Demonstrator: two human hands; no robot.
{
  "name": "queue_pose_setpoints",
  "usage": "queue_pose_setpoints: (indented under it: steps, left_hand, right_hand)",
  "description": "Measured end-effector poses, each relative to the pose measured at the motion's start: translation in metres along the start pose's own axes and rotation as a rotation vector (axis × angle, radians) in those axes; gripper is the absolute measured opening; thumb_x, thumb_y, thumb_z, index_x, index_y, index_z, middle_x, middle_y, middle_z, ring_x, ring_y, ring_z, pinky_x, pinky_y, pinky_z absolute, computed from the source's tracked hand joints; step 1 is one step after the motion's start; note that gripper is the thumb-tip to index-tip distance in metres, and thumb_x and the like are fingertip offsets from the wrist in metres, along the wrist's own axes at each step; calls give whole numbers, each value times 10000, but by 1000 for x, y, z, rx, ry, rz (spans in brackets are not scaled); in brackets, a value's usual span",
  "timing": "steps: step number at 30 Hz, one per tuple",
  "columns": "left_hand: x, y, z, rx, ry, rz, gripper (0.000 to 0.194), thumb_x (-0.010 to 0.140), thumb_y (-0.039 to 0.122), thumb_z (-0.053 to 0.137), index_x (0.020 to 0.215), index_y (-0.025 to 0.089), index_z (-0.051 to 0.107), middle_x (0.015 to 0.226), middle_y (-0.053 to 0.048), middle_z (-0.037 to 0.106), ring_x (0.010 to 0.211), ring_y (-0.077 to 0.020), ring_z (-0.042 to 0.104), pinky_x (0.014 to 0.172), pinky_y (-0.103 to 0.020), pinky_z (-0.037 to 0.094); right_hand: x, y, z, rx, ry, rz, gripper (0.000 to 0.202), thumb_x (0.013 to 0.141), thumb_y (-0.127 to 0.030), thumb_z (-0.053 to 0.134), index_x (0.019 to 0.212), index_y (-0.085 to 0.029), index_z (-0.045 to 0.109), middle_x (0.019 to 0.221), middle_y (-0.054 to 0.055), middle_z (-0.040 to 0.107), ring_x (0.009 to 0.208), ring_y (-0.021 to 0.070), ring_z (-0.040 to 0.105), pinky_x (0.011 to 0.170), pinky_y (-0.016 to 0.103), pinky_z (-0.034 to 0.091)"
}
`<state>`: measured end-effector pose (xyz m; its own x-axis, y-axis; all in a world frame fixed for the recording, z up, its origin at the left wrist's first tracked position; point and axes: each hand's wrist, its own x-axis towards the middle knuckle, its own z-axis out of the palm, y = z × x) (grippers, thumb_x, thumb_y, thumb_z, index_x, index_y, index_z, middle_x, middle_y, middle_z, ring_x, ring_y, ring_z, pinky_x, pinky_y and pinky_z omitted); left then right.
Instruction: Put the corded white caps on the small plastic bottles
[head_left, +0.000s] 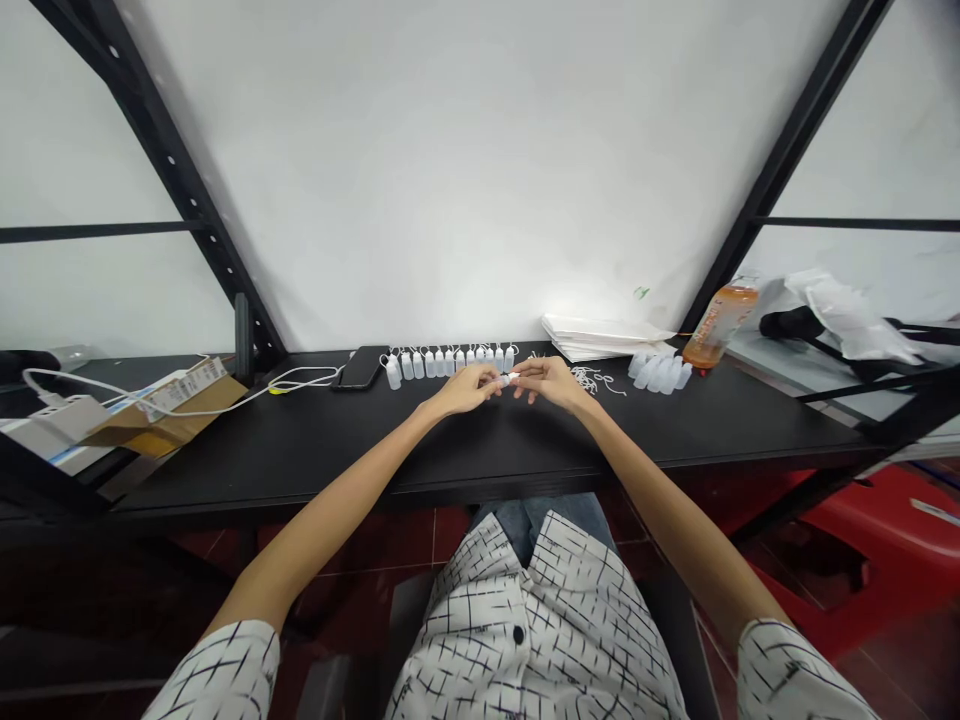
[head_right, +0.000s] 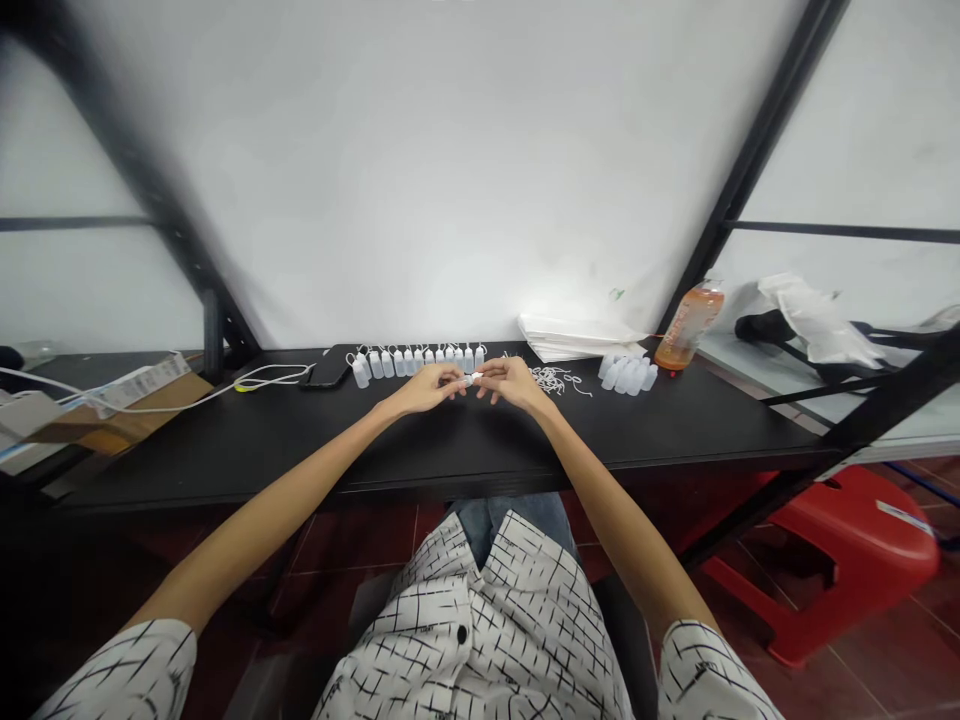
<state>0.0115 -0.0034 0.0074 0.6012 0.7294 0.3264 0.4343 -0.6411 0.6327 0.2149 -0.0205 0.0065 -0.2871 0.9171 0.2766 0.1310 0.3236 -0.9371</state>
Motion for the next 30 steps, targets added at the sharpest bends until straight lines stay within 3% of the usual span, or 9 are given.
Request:
queue_pose_setpoints:
  steps: [9,14,17,22,30]
  left_hand:
    - [-10,0,5,-9,34,-11,244,879,350,545,928,130,640,809,-47,697,637,-121,604,647,-251,460]
    - [-10,3,7,-188,-33,-36,315,898,388,521,934,99,640,746,-34,646,542,-74,548,549,-203,442]
    - [-10,3,6,-298,-95,-69,354,891,424,532,832,86,622,647,-15,593,481,-68,522,451,-178,398]
    - [-12,3,2,-458,-132,-108,370,889,424,556,718,97,570,540,19,512,440,-62,500,423,-171,390]
    - [-16,3,0,-765,-147,-227,327,892,409,587,846,85,574,624,40,451,389,-18,379,369,-174,314]
  right_hand:
    - [0,2,0,-22,-60,-4,387,641,-417,806,813,-91,688,693,92,698,588,178,673,431,220,514]
    - [-1,1,-2,-8,-75,-11,381,641,-401,810,837,-87,719,652,70,681,577,158,645,454,232,532]
    - [-2,0,-1,36,-73,4,397,609,-381,830,863,-91,733,665,66,686,628,176,658,518,273,577]
    - [-3,-1,0,93,-64,20,407,574,-350,849,867,-89,743,672,65,697,670,191,678,620,331,613]
    - [-4,-4,3,136,-82,4,430,554,-351,864,876,-95,737,704,81,719,691,216,703,672,362,619]
